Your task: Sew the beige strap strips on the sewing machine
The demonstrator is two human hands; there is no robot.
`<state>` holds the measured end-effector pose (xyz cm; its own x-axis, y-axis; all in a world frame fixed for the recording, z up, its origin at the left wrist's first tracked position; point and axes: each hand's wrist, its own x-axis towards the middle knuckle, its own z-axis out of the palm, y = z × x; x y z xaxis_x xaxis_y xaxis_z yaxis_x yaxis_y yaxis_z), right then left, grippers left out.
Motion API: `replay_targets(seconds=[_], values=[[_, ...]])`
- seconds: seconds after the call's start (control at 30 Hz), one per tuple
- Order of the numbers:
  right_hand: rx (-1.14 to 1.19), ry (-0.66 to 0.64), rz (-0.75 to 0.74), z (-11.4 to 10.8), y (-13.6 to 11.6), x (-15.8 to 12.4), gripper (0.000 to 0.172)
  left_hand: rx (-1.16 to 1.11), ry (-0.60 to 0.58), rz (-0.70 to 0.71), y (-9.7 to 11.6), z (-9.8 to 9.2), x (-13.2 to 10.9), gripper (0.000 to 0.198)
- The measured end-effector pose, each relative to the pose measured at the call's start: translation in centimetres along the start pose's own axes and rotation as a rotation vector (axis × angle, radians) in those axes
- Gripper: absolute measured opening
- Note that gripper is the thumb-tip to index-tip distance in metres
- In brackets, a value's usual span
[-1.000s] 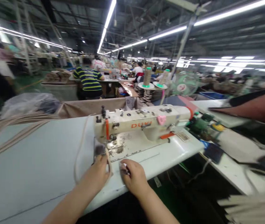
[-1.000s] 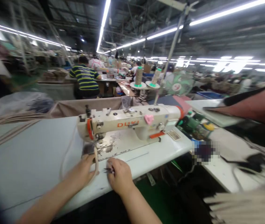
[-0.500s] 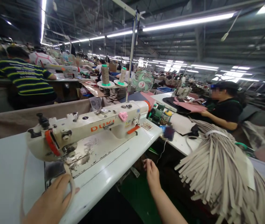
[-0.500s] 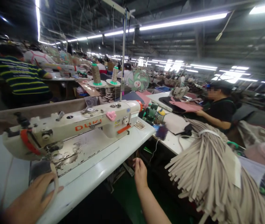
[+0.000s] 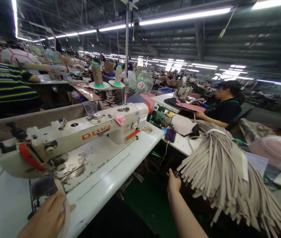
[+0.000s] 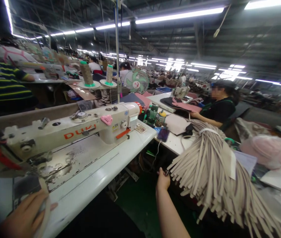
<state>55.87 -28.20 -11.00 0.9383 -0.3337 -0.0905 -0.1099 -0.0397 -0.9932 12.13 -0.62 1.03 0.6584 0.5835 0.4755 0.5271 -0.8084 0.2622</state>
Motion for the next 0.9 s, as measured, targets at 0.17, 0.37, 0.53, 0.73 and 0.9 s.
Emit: replay_targets(seconds=[0.17,0.37,0.53,0.73,0.9], values=[[0.112,-0.018,0.060,1.5,-0.6,1.2,0.028,-0.008,-0.038,0.034,0.3,-1.1,0.3,0.023],[0.193,-0.062,0.102,1.8,-1.5,1.3,0.033,-0.011,0.048,-0.048,-2.0,2.0,-0.7,0.020],[0.229,-0.055,0.136,1.5,-1.7,1.4,0.030,-0.079,0.064,-0.054,-3.7,3.6,-0.5,0.028],[0.256,0.015,0.138,1.7,-1.7,2.1,0.027,-0.032,0.086,-0.038,-4.7,4.1,-0.8,0.031],[0.188,0.036,0.099,2.1,-1.8,3.0,0.025,0.014,0.106,0.044,-6.0,4.9,-1.6,0.027]])
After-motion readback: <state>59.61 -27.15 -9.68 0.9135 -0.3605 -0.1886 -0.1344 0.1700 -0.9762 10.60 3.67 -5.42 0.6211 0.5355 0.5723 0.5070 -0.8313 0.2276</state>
